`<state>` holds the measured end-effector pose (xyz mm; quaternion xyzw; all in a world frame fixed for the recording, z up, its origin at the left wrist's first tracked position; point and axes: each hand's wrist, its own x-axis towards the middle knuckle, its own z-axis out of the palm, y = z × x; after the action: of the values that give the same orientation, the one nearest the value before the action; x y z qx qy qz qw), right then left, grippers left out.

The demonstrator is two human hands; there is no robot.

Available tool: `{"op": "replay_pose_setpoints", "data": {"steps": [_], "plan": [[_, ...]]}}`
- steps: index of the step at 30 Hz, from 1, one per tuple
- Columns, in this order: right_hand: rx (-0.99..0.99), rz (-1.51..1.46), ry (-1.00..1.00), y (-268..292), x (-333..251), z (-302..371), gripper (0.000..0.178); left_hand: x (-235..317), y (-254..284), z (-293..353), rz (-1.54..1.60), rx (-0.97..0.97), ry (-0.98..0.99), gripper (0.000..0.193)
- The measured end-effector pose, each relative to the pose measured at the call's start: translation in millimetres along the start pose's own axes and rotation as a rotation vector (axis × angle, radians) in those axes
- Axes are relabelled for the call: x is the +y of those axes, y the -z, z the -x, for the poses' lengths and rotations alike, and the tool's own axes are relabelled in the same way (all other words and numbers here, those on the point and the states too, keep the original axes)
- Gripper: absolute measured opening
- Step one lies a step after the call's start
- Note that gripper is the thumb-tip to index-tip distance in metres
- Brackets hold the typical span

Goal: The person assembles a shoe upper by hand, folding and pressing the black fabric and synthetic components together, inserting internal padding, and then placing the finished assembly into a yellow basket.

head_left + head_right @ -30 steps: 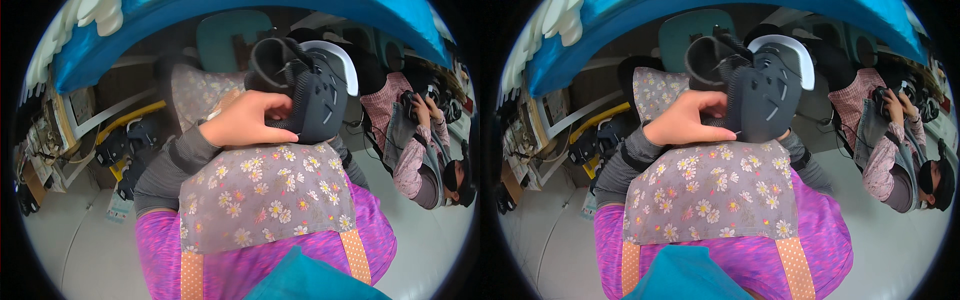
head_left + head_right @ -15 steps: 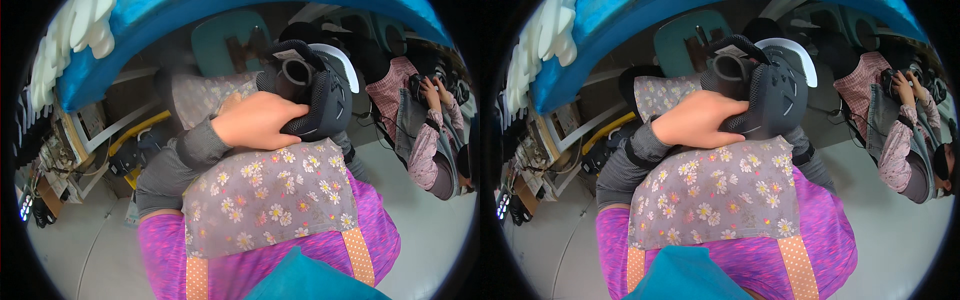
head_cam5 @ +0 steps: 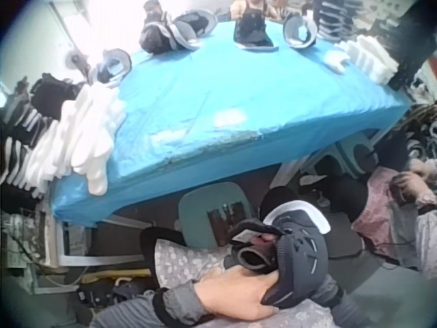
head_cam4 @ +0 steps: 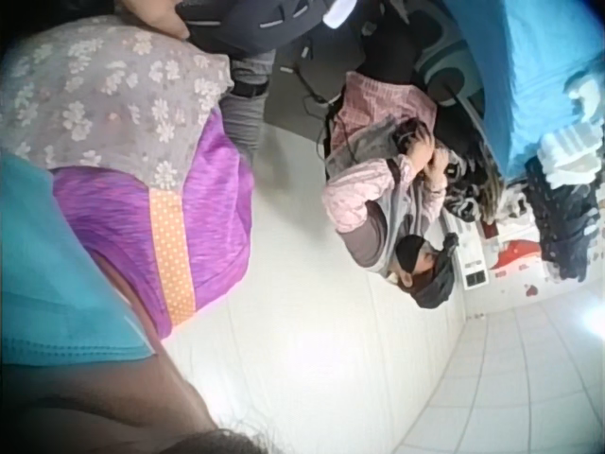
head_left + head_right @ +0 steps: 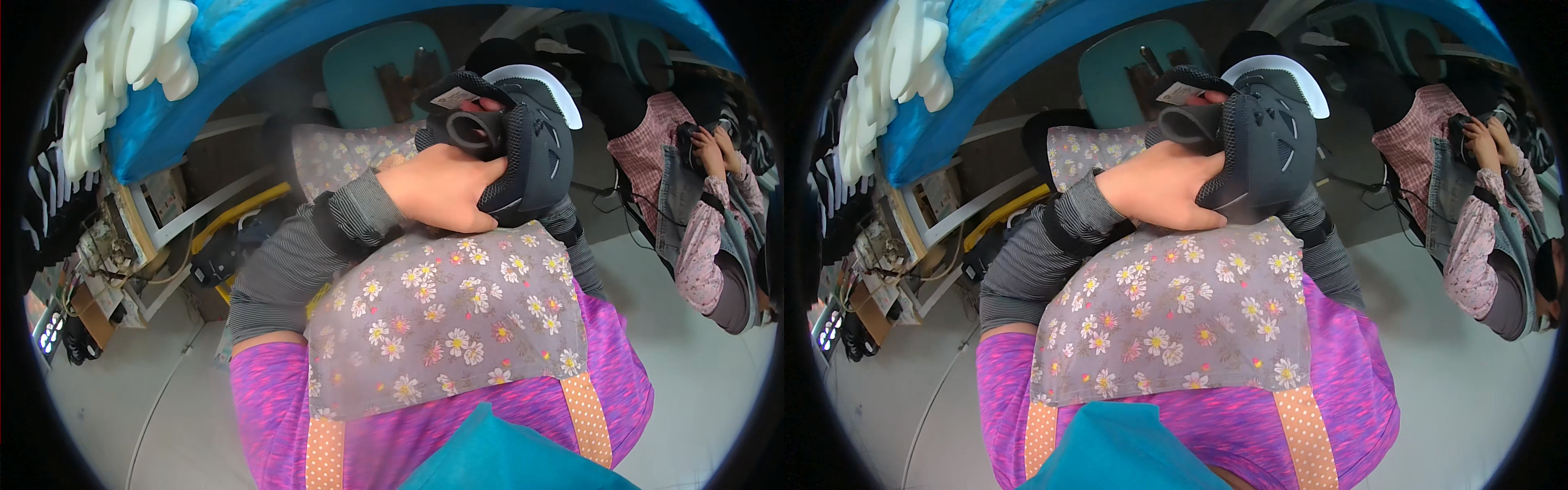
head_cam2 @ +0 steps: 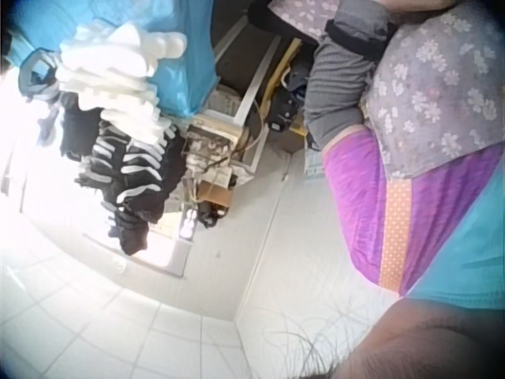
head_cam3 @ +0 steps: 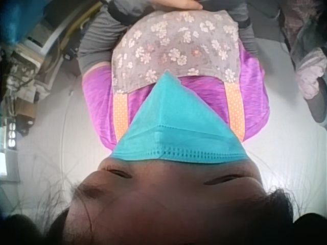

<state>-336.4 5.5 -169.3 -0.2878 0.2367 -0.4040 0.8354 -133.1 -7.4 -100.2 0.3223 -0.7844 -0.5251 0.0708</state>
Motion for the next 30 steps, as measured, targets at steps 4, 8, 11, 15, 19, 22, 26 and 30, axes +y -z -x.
{"op": "replay_pose_setpoints", "data": {"steps": [4, 8, 11, 15, 19, 22, 26, 30], "plan": [[-0.007, 0.09, 0.02, 7.5, -6.1, 0.9, 0.047, 3.0, 18.5, 5.1, 0.035, 0.003, -0.016, 0.055], [-0.056, 0.312, 0.023, 18.7, -10.0, -7.4, 0.046, 1.3, 39.7, 14.7, 0.274, -0.021, 0.043, 0.052], [-0.094, 0.501, 0.021, 29.6, -0.7, -12.4, 0.046, -3.5, 42.5, 24.5, 0.479, -0.02, -0.024, 0.059], [-0.162, 0.707, 0.031, 41.2, 17.4, -12.3, 0.046, -10.2, 44.7, 50.0, 0.682, 0.153, 0.237, 0.066], [-0.223, 0.864, 0.051, 43.8, 23.3, -10.2, 0.045, -14.5, 38.9, 45.3, 0.752, 0.0, 0.398, 0.07], [-0.241, 0.912, 0.063, 46.5, 28.0, -9.0, 0.045, -8.8, 40.6, 42.9, 0.854, -0.067, 0.389, 0.075], [-0.266, 0.957, 0.063, 52.3, 28.6, -9.4, 0.045, -16.8, 27.4, 49.3, 0.717, 0.0, 0.148, 0.071], [-0.277, 0.931, 0.05, 62.4, 29.5, -3.3, 0.045, -16.5, 21.9, 57.8, 0.865, 0.09, 0.297, 0.072]]}}
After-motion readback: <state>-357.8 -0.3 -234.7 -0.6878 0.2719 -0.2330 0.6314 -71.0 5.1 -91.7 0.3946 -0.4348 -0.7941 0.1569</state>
